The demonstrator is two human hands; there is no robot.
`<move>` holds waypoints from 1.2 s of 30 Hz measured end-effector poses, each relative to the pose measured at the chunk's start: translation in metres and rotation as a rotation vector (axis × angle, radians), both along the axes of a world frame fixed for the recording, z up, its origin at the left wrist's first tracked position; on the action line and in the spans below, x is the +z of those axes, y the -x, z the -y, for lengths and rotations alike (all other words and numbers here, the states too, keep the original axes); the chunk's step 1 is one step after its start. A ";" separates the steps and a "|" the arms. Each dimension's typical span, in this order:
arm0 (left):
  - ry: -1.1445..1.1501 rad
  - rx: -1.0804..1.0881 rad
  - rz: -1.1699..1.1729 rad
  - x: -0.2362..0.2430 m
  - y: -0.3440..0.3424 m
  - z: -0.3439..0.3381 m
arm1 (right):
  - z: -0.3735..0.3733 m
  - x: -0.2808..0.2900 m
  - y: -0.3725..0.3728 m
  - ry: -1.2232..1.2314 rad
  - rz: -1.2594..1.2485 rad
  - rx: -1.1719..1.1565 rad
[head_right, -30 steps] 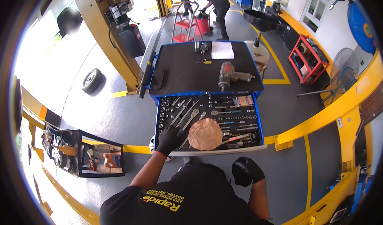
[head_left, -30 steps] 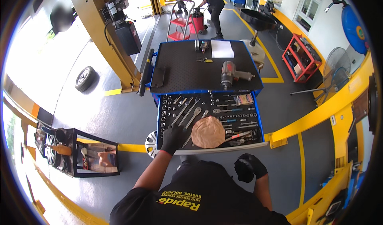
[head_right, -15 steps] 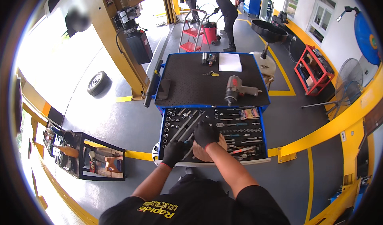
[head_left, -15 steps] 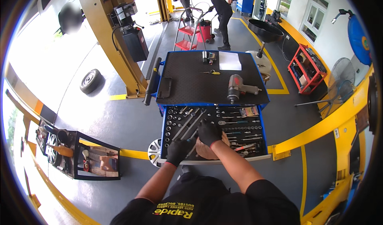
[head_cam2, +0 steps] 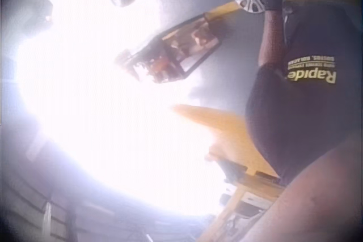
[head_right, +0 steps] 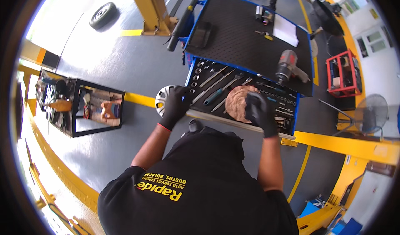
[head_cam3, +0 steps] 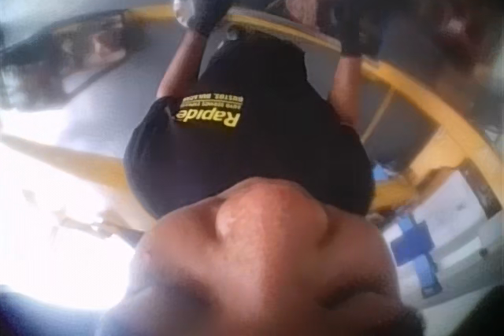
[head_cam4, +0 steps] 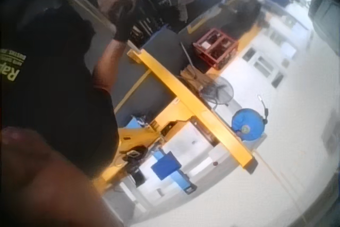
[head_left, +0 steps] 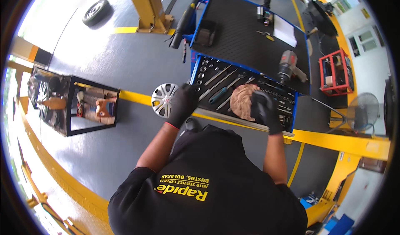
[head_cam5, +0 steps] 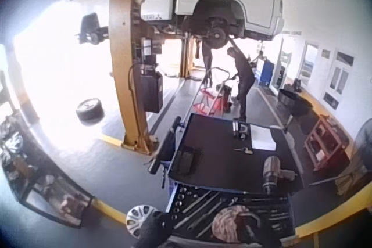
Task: The person removes a brake rotor from a car's wheel hub and then organizes tools in a toolbox. The person uses a socket wrench to loosen bolts on the rotor, removes the rotor, and places it aside. Later, the person opens a toolbox drawer, arranges sockets and wrenches, and closes the drawer.
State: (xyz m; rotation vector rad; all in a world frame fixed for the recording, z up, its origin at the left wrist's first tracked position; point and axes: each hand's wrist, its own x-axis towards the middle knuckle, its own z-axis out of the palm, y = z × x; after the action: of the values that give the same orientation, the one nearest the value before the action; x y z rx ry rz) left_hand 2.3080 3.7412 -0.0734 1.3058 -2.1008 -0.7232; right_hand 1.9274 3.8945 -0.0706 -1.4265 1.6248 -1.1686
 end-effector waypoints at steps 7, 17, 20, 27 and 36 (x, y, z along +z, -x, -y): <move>-0.097 -0.012 -0.051 0.025 -0.040 0.065 | -0.081 -0.030 0.052 -0.227 -0.087 -0.454; -0.026 -0.016 0.419 -0.014 0.049 0.062 | -0.072 -0.035 0.040 -0.378 -0.468 -0.594; 0.020 -0.109 0.281 -0.007 0.047 0.061 | -0.079 -0.023 0.026 -0.131 -0.680 -0.528; 0.034 -0.262 0.449 0.006 0.034 0.045 | -0.102 -0.009 -0.003 0.066 -0.620 -0.553; 0.296 -0.278 0.238 -0.006 0.066 0.050 | -0.073 -0.070 0.037 0.279 0.238 -0.795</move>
State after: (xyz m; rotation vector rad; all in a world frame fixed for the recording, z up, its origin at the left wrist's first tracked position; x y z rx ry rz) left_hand 2.2419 3.6911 -0.0792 0.9894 -2.5010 -0.3557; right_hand 1.8900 3.9672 -0.1404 -0.7242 1.9633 -1.9819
